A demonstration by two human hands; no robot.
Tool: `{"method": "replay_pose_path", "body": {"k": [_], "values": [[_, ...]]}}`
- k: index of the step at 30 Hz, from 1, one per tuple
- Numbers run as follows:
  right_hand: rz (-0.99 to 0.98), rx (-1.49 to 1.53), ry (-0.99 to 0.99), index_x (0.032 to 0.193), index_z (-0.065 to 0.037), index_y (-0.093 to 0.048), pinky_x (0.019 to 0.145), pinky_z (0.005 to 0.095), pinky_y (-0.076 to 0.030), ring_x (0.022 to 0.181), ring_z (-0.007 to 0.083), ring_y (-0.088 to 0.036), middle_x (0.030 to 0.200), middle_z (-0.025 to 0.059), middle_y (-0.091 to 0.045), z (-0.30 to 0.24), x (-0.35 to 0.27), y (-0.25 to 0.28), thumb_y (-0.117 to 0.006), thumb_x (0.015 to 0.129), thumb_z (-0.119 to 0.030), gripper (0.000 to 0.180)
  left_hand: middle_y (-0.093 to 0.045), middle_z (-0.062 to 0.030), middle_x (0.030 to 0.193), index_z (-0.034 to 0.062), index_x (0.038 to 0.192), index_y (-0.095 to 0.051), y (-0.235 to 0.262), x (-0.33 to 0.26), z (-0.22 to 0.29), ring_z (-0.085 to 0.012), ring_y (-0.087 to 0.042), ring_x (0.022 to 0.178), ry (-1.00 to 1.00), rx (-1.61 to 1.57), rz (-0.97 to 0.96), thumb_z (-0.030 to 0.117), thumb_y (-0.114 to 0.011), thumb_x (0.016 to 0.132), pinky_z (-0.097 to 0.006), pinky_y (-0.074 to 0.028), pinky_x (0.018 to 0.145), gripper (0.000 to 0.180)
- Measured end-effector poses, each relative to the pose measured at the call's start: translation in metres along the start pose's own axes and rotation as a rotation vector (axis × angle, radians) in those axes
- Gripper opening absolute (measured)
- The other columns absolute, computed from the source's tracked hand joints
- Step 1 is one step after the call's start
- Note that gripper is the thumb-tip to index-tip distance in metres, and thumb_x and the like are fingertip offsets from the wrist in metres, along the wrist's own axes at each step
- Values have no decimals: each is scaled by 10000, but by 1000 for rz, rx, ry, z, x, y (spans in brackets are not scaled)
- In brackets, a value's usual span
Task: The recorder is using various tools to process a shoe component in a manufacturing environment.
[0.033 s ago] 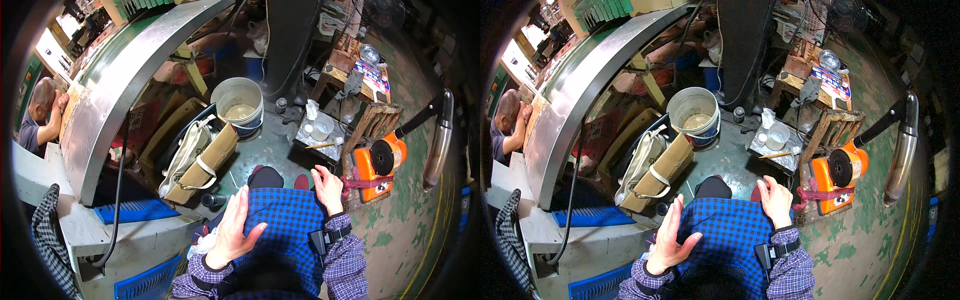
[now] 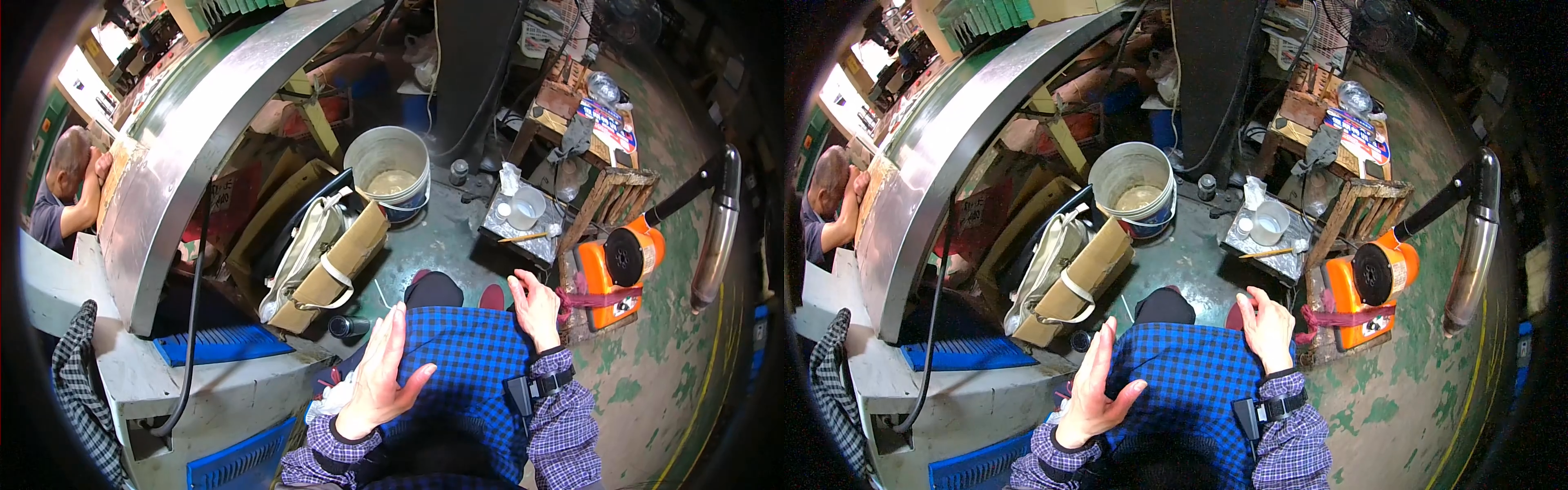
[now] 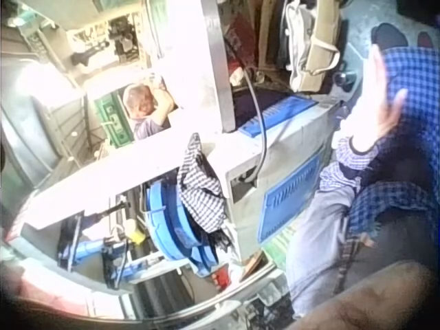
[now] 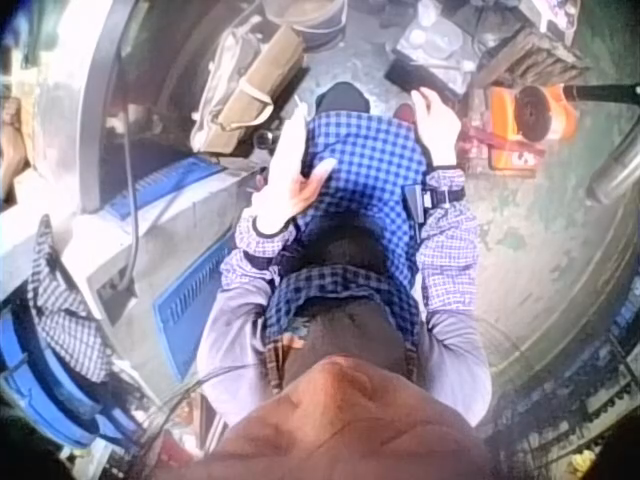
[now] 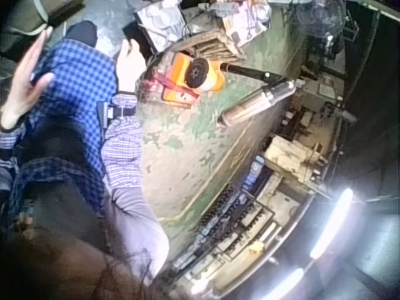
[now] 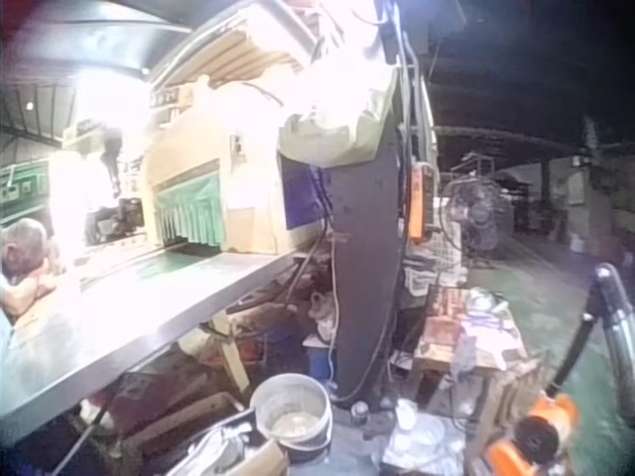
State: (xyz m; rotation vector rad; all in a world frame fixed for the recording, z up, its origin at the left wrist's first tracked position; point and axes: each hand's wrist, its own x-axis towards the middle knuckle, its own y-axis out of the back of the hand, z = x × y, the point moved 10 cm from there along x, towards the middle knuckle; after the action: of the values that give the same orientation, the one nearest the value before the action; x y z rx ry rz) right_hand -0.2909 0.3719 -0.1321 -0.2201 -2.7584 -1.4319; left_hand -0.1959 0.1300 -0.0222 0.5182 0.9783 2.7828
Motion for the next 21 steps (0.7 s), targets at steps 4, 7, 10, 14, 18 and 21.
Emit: {"method": "replay_pose_path", "body": {"k": [4, 7, 10, 14, 18, 21], "values": [[4, 0, 6, 997, -77, -618, 662, 370, -462, 719, 283, -615, 746, 110, -635, -1, 0, 1, -542, 840, -363, 335, -314, -275, 1348, -60, 1353, -211, 0, 0, -1, -409, -312, 1257, 20, 46, -4, 96, -698, 703, -446, -234, 1042, 827], [10, -4, 8, 995, -75, -619, 658, 369, -462, 715, 284, -615, 743, 111, -634, -3, -1, 3, -543, 839, -364, 337, -327, -265, 1343, -37, 1338, -270, 1, -1, 1, -415, -327, 1245, 1, 128, 13, 107, -695, 699, -514, -223, 1026, 782], [8, -7, 4, 997, -74, -620, 655, 369, -462, 714, 285, -615, 741, 112, -633, -3, -1, 3, -542, 839, -366, 341, -324, -263, 1343, 4, 1320, -325, 1, -1, 2, -420, -330, 1240, -24, 268, 12, 127, -698, 692, -590, -190, 1004, 741], [2, 1, 5, 1003, -75, -619, 652, 370, -462, 716, 286, -615, 741, 114, -632, -1, 0, 1, -538, 839, -371, 348, -316, -244, 1349, 48, 1277, -394, 1, 0, 2, -404, -307, 1252, -2, 433, -4, 160, -707, 678, -637, -148, 992, 685], [1, -2, 4, 1004, -74, -618, 652, 371, -462, 716, 287, -615, 742, 114, -630, 0, 0, 1, -537, 839, -371, 350, -323, -231, 1348, 64, 1255, -424, -3, 0, 2, -388, -300, 1260, -6, 514, -32, 163, -709, 675, -644, -138, 993, 654], [-1, 5, -2, 1004, -73, -618, 651, 372, -462, 717, 288, -615, 744, 115, -631, 0, 0, 1, -536, 839, -375, 354, -328, -225, 1346, 88, 1241, -444, -5, -1, 1, -377, -296, 1266, -6, 543, -35, 172, -718, 664, -659, -125, 985, 643]]}}
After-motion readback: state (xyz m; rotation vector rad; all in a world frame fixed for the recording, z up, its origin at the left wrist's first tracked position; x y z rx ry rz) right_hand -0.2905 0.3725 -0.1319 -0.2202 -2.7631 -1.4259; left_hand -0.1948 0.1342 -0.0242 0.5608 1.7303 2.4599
